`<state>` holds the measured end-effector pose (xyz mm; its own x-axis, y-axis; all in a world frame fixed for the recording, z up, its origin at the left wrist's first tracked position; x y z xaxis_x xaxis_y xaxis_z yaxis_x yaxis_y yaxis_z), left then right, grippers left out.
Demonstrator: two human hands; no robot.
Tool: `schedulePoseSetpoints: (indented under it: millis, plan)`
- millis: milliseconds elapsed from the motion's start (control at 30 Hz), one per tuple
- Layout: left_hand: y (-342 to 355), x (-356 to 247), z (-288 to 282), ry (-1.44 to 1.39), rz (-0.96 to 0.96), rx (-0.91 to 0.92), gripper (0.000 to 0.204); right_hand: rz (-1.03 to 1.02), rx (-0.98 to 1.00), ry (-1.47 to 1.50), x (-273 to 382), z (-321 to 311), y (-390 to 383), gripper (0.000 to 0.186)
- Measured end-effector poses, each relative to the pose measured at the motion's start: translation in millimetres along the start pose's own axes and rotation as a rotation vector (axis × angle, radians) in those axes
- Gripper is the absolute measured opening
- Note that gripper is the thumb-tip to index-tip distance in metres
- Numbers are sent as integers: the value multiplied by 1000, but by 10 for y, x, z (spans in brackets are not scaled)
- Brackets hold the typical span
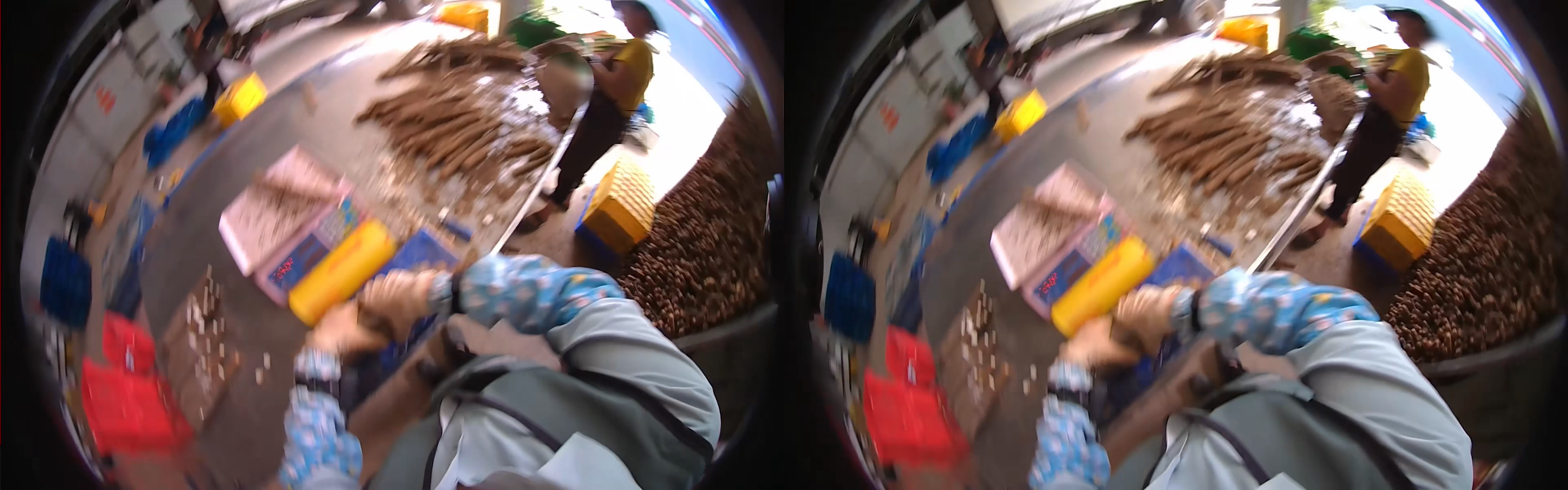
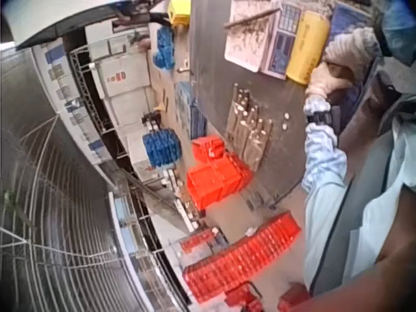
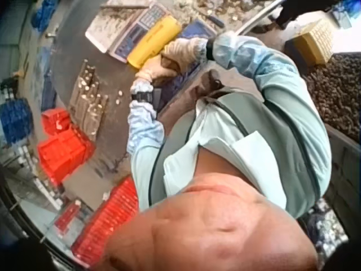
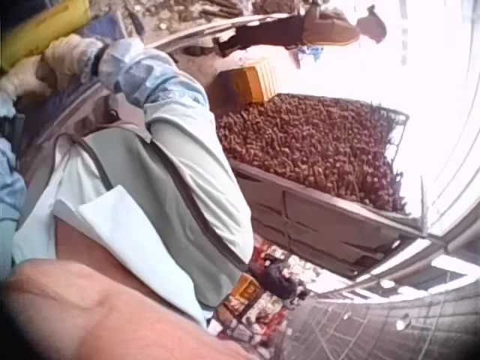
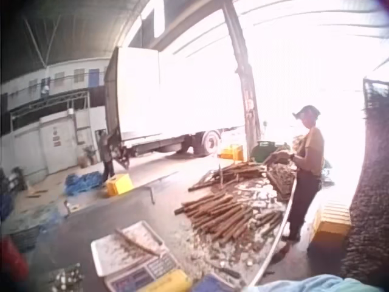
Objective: The person weighs long root vegetables on a digital scale, wraps them in plastic film, and places the bundles on a table. The person repeats this process for multiple batches of vegetables in a warehouse setting.
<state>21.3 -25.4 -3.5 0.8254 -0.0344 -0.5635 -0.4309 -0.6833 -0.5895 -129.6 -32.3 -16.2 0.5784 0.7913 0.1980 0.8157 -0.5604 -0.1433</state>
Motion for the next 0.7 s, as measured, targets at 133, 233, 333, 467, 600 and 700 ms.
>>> schedulePoseSetpoints:
  millis: [133, 233, 333, 467, 600, 700]
  plan:
    - [93, 391, 73, -295, -4, 265, 56, -55, -157, -303, 316, 142, -195, 111]
    - [200, 513, 93, -192, -69, 380, 57, -176, -216, -232, 326, 26, -248, 104]
    - [82, 273, 111, -89, -175, 155, 70, -207, -275, -202, 229, 42, -145, 77]
    - [-283, 265, 312, 168, 214, -659, 114, -107, 51, 209, 79, -207, 142, 71]
    - [-225, 39, 374, 499, -165, -593, 130, -211, 409, 694, -339, 113, 565, 95]
    - [-137, 197, 338, 501, -107, -594, 132, -188, 463, 665, -306, 68, 618, 94]
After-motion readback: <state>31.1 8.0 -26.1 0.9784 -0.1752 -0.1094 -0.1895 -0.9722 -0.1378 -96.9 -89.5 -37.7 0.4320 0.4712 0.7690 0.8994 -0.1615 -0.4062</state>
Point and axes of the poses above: each hand's wrist, its own y-axis towards the middle knuckle, its own z-axis out of the palm, x = y × z, the point moved 3 cm from there along y, towards the middle knuckle, and after that the axes turned 9 degrees about -z, right-handed, at the moved point
